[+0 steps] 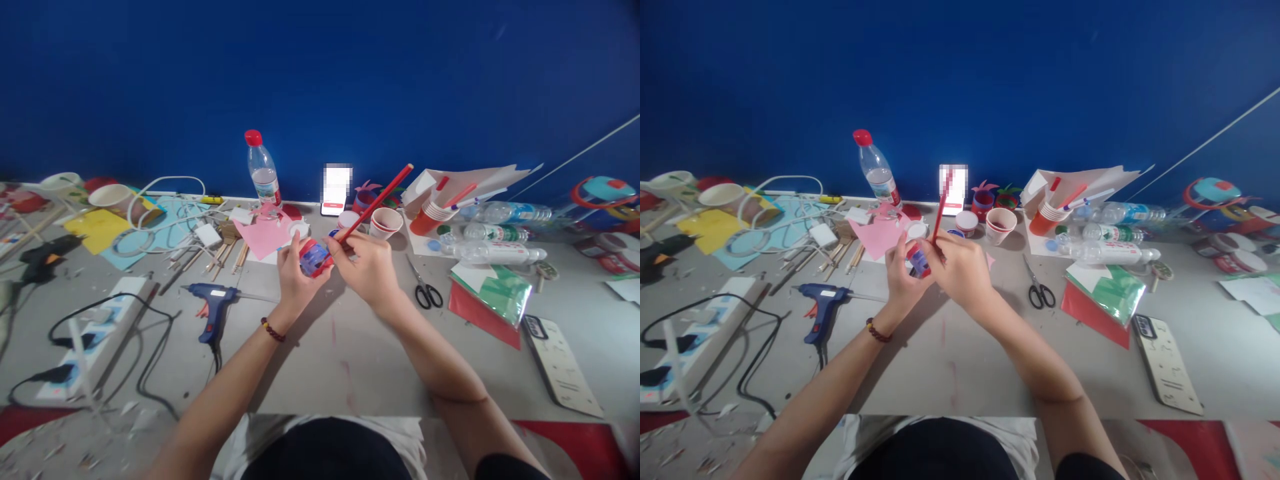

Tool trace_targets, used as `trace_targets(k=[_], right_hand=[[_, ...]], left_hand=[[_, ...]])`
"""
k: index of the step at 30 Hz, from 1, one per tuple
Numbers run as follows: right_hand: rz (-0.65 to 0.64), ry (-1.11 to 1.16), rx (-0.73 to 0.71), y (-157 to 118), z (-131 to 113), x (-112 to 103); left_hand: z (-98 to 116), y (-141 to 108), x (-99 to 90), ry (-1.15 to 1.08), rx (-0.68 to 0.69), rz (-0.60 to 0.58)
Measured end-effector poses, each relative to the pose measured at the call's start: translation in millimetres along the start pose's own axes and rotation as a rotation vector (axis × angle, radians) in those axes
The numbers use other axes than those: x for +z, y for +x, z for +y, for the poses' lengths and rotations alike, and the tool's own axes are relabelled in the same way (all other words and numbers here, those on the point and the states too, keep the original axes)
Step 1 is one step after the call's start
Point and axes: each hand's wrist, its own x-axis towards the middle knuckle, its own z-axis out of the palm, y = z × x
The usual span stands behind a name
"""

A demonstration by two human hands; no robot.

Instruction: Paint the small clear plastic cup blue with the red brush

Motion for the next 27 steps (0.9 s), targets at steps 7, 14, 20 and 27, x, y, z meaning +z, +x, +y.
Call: trace_targets(k=[7,14,20,27], right_hand=[[0.078,-0.076,-0.013,7,13,-5],[-0.002,-0.029,0.014,-1,12,0],[-0.050,0.087,-0.032,-5,-4,3],[0.007,0.040,-0.004,1,2,0]], left_hand=[[1,1,-0.4,-0.017,-0.015,0.034],[0,1,0.5,-0.015,-0.029,0.001],[-1,0,2.0,-0.017,-0.029,-0.004],[2,1,-0.5,-0.009,-0.021,0.001]])
